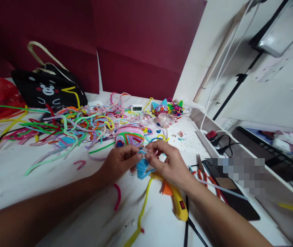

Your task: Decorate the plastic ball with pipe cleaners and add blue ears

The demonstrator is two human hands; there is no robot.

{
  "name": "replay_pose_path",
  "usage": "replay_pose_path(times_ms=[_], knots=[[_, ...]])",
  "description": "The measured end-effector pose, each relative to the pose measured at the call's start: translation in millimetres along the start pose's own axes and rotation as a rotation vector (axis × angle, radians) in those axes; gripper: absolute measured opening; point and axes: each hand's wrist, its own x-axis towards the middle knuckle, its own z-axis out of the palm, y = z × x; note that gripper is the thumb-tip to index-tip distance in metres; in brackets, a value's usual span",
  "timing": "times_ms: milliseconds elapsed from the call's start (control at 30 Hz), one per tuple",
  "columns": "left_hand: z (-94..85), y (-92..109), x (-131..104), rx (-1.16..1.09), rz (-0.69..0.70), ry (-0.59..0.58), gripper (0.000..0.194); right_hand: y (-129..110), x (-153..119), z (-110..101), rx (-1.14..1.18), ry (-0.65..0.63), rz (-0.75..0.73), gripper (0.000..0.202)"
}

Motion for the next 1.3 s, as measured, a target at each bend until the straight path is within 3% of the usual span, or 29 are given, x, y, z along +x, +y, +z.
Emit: replay_pose_path(times_ms=[300,400,533,667,800,1300], knots=[[0.4,-0.2,3.1,-0.145,-0.029,-0.104,0.028,3.8,-1.5,1.1,0.205,-0.053,0.118,0.014],[0.4,0.8,3.9,-0.141,-0.019,-0.067,0.03,4.1,-1.7,1.6,0.238,-0.047,0.115,0.013],[-0.1,1.3,2.1,-0.075,-0.021,0.016,0.027,1.8,-2.4,0.3,0.058,-0.011,-0.011,0.01],[-0.6,1.1,0.2,-0.035,-0.001,0.02,0.024,0.2,-2.5,-1.8,-0.149,-0.007,-0.191,0.016],[-0.4,2.7,0.3,-0.014,0.011,0.021,0.022,0.7,-2.4,-1.7,-0.206,-0.027,-0.252,0.018],[-2.8,3.5,1.8,-0.042,-0.027,-0.033,0.022,6.1,-2.4,3.8,-0.004,-0.062,-0.102,0.016]])
